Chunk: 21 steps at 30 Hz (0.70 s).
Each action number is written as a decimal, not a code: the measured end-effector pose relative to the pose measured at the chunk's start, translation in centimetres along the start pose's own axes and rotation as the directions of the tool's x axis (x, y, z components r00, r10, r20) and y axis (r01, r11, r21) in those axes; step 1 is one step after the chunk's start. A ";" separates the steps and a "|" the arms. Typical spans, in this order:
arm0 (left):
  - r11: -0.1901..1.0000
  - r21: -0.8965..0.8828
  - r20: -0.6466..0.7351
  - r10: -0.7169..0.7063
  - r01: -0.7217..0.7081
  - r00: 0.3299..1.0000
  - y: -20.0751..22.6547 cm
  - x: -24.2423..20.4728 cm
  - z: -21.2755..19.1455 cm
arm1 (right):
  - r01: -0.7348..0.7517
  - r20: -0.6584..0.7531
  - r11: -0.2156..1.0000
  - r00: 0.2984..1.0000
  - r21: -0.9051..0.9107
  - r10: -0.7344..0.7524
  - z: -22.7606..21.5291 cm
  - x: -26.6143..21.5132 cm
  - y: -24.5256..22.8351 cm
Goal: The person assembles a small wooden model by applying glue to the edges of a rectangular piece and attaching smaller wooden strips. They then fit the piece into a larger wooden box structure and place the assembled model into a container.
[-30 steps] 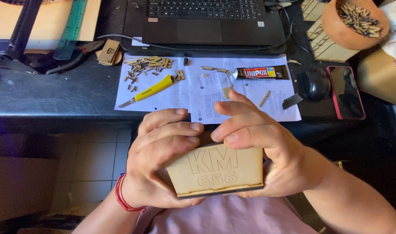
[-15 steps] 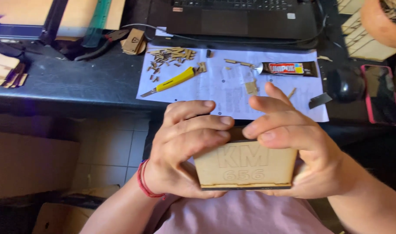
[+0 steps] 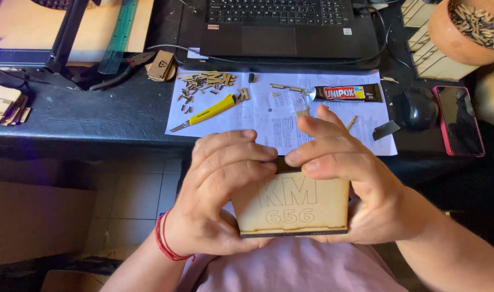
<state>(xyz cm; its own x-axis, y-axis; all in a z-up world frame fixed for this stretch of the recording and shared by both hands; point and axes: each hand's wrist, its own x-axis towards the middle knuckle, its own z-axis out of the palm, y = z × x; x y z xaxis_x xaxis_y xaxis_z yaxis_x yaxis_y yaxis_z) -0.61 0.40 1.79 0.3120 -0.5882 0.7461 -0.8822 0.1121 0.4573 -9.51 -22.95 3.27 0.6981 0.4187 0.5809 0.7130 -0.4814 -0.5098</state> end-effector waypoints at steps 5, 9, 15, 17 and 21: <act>0.998 -0.061 -0.027 -0.013 0.012 1.000 -0.2 -0.5 0.3 | 0.002 0.001 0.997 1.000 -0.076 -0.002 0.1 -0.1 0.0; 0.999 -0.051 -0.026 -0.015 0.014 1.000 -0.4 -0.5 0.2 | -0.034 -0.033 0.992 0.999 -0.124 0.030 0.1 -0.2 -0.2; 0.997 -0.058 0.012 -0.051 0.052 0.999 -0.2 -0.6 0.1 | -0.031 -0.045 0.984 0.999 -0.173 0.023 -0.1 0.1 -0.2; 0.995 -0.070 0.029 -0.068 0.070 0.997 -0.1 -0.6 0.0 | -0.031 -0.054 0.984 0.998 -0.177 0.022 -0.1 0.0 -0.2; 0.994 -0.056 0.061 -0.087 0.091 0.994 -0.1 -0.5 -0.2 | -0.053 -0.055 0.988 0.997 -0.146 0.045 0.1 -0.3 -0.2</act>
<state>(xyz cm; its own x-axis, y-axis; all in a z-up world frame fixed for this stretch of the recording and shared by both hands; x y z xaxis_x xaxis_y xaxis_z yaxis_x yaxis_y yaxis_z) -0.67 0.82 1.46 0.3657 -0.6436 0.6723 -0.8291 0.1029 0.5495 -9.84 -22.95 3.14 0.7250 0.3531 0.5914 0.6577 -0.6100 -0.4420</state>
